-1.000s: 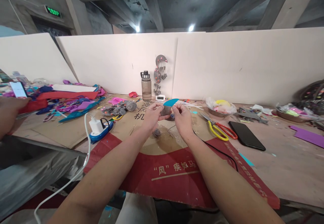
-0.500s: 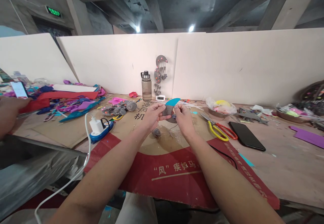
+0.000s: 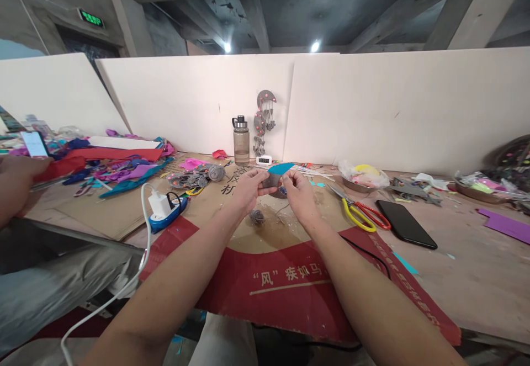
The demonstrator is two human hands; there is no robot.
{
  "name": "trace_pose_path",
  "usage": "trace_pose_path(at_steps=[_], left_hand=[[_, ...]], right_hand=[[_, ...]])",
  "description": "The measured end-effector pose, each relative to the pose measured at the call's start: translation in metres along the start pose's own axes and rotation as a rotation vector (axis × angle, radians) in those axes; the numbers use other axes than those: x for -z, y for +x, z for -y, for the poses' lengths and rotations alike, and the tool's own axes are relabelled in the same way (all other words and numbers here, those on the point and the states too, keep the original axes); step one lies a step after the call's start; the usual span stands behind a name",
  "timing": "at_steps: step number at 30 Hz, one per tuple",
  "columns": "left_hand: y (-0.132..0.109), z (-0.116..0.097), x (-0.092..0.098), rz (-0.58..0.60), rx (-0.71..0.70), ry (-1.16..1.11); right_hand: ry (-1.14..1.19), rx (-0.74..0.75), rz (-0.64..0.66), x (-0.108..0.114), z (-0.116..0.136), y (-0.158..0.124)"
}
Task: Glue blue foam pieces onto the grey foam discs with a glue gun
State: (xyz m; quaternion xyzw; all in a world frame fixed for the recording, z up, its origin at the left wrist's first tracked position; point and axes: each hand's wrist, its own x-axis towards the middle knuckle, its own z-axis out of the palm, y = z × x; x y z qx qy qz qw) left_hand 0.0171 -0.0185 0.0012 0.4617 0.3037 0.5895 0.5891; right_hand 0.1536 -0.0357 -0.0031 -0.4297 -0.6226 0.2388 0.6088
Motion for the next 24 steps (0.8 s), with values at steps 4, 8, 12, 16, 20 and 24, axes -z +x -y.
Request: trace_pose_path(at_steps=[4,8,12,16,20,24], left_hand=[[0.002,0.003,0.003,0.024,0.003,-0.009],[0.002,0.002,0.003,0.036,0.036,-0.023],[0.002,-0.002,0.003,0.083,0.044,-0.049],[0.000,-0.004,0.003,0.160,0.023,-0.063],[-0.001,-0.005,0.002,0.120,0.023,-0.073],[0.002,-0.004,0.003,0.067,0.045,-0.041]], right_hand=[[0.009,-0.008,0.021,0.000,-0.002,0.000],[0.046,-0.039,0.049,0.000,-0.004,0.001],[0.116,-0.081,0.056,0.001,-0.008,0.003],[0.214,-0.110,0.041,0.001,-0.012,0.005],[0.177,-0.084,0.047,0.002,-0.009,0.004],[0.106,-0.051,0.041,0.001,-0.007,0.002]])
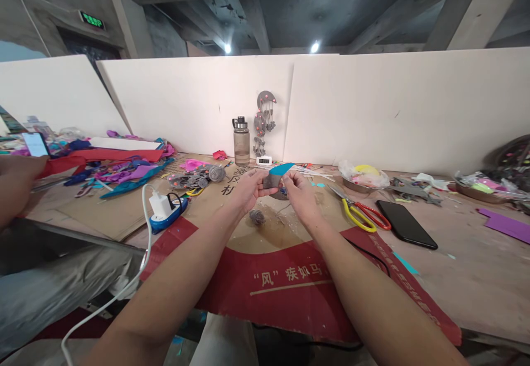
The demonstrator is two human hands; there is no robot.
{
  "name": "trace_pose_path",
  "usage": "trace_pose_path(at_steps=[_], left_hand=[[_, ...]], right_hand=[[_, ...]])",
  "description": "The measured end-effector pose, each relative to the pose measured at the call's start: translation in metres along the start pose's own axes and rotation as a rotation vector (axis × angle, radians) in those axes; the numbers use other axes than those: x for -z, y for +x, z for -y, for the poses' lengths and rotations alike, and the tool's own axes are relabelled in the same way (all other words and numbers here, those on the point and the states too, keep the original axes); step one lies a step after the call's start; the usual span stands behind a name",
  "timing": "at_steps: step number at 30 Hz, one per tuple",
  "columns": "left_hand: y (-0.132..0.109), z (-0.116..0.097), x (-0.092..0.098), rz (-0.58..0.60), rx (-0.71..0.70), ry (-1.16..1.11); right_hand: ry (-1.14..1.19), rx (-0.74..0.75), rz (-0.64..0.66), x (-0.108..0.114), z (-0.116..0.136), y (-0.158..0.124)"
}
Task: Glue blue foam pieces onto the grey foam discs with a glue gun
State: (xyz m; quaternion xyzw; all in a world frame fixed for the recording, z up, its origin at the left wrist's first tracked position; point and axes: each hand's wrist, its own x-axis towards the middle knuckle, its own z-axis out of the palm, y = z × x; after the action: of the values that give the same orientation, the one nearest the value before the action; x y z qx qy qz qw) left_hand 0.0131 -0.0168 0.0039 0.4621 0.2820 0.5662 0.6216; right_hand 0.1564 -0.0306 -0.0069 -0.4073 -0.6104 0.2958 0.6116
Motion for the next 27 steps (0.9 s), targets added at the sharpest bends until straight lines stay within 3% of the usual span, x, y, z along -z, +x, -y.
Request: trace_pose_path(at_steps=[19,27], left_hand=[[0.0021,0.0029,0.0012,-0.033,0.007,0.036],[0.0026,0.0012,0.0059,0.096,0.029,-0.067]], right_hand=[[-0.061,-0.002,-0.001,-0.0035,0.0008,-0.0023],[0.060,-0.076,-0.013,-0.0006,-0.0023,0.0007]])
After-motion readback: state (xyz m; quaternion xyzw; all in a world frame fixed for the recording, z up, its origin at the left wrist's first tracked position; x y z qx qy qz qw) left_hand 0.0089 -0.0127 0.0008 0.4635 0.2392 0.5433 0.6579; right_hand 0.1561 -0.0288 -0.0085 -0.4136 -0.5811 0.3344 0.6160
